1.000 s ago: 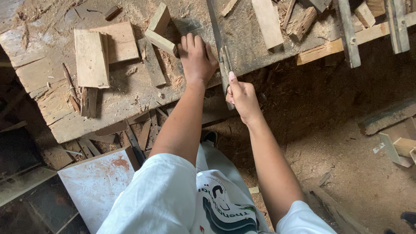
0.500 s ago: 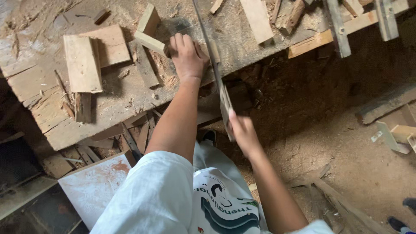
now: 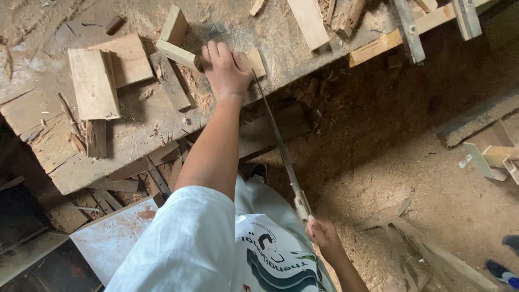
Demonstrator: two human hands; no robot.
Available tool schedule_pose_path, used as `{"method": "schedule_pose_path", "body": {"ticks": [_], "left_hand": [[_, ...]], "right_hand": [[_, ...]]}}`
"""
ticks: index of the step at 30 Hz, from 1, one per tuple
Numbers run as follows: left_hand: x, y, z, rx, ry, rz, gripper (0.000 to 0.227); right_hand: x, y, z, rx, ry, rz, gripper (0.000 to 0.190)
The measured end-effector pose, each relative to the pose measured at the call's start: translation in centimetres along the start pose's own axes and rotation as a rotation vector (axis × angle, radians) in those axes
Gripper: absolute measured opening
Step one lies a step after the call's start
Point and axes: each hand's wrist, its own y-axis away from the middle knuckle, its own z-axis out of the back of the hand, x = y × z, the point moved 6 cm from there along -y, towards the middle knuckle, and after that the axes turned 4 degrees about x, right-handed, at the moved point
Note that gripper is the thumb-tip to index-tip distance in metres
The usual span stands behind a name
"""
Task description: The person uses a hand saw to cut a small wooden block on a workbench. After cutting, they pick up the pieces, inspect the cut edges, and place them back on the bench.
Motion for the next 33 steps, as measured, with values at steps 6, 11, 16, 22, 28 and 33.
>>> {"method": "schedule_pose_path", "body": {"ticks": [6,11,16,22,28,33], "left_hand": [[-0.5,0.2,0.8,-0.105,-0.084,-0.089,0.013],[0.2,-0.5,-0.3,0.02,0.117,-0.027,0.013],[0.5,0.2,-1.0,0.042,0.051,-0.03,0.011],[0.4,0.0,-0.5,-0.069,0.0,-0.086,0.01],[0.2,-0.2,-0.3,-0.017,-0.058,-0.082,0.012],[0.2,-0.3,0.2,-0.021,-0.052,-0.079,0.012]], "right_hand": [[5.3,-2.0,2.4,-0.081,-0.145,0.308,0.045],[20.5,-9.7,2.0,0.033,-0.19,0.681,0.057],[31.2,-16.0,-1.0,0.166,-0.193,0.561,0.058],[33.2,-19.0,-3.1,0.173,-0.273,0.422,0.054],[32.4,-20.0,-2.6,0.177,-0.298,0.386,0.057],[33.1,-20.1,-3.1,0.185,-0.303,0.398,0.057]]}}
